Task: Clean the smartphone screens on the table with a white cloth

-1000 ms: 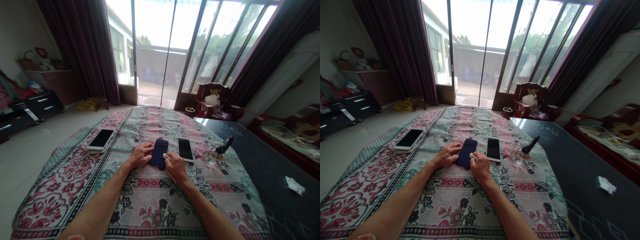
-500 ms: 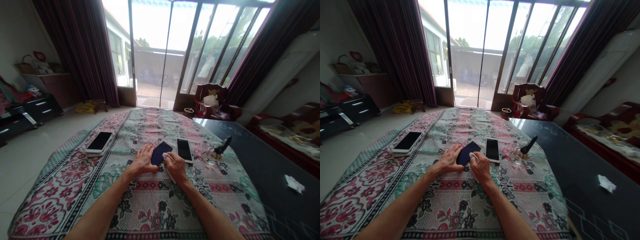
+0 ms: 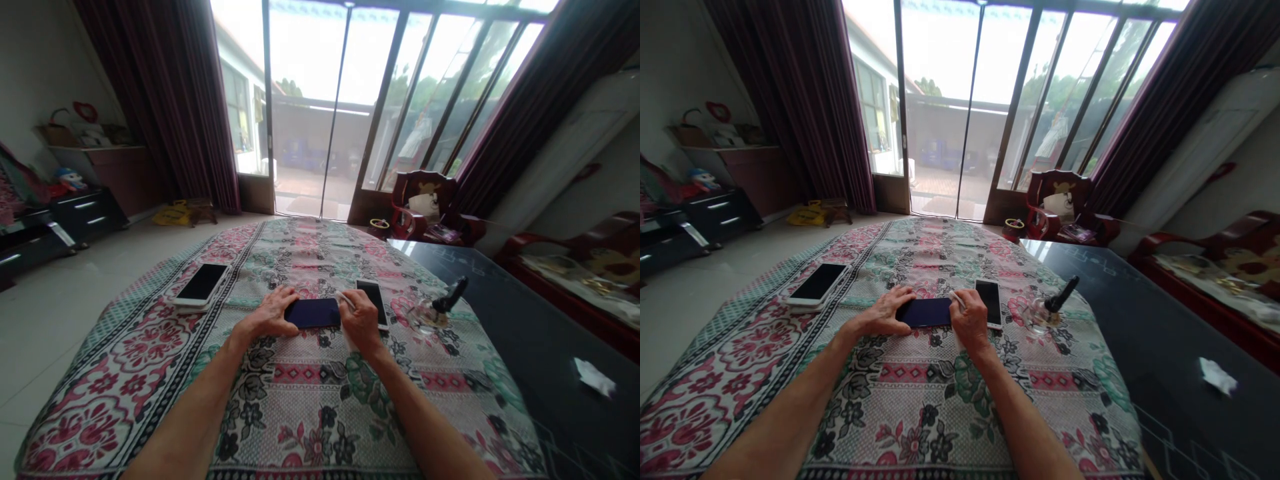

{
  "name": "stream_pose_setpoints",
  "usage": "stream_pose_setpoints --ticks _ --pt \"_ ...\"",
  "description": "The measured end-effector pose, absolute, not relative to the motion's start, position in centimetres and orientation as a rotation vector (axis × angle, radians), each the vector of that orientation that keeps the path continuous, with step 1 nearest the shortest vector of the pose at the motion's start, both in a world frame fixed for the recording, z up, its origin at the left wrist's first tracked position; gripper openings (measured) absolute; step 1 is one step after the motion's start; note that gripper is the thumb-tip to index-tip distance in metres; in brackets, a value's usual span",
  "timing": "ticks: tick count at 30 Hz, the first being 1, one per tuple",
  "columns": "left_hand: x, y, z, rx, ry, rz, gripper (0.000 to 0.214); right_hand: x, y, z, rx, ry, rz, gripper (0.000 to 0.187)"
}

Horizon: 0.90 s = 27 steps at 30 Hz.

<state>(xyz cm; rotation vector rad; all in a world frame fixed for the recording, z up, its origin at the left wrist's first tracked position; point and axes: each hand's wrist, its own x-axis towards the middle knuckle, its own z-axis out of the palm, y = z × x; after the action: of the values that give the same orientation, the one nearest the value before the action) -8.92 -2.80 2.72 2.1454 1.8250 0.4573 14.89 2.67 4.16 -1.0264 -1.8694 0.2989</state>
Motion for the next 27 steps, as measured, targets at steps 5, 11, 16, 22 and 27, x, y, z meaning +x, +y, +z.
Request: stream_pose_setpoints --ticks 5,11,16,22,27 --pt "-10.0 -3.0 3.6 2.13 1.871 0.418 0.089 13.2 3.8 4.0 -0.994 -1.931 0.286 0.021" --pt "-7.6 -2.7 3.3 2.231 1.898 0.505 0.078 11.8 3.4 2.0 -0.939 -2.04 0.286 0.025" --pt "-7.5 -2.6 3.1 2.29 1.843 0.515 0.065 12.2 2.8 1.9 -0.985 -2.077 0.275 0.02" --pt "-8.5 -2.9 3.2 2.282 1.881 0.546 0.061 12.1 3.2 1.9 -1.024 -2.082 0.277 0.023" --pt "-8.3 -3.1 3.2 2.283 1.866 0.562 0.064 11.5 4.1 1.8 -1.097 -2.102 0.243 0.021"
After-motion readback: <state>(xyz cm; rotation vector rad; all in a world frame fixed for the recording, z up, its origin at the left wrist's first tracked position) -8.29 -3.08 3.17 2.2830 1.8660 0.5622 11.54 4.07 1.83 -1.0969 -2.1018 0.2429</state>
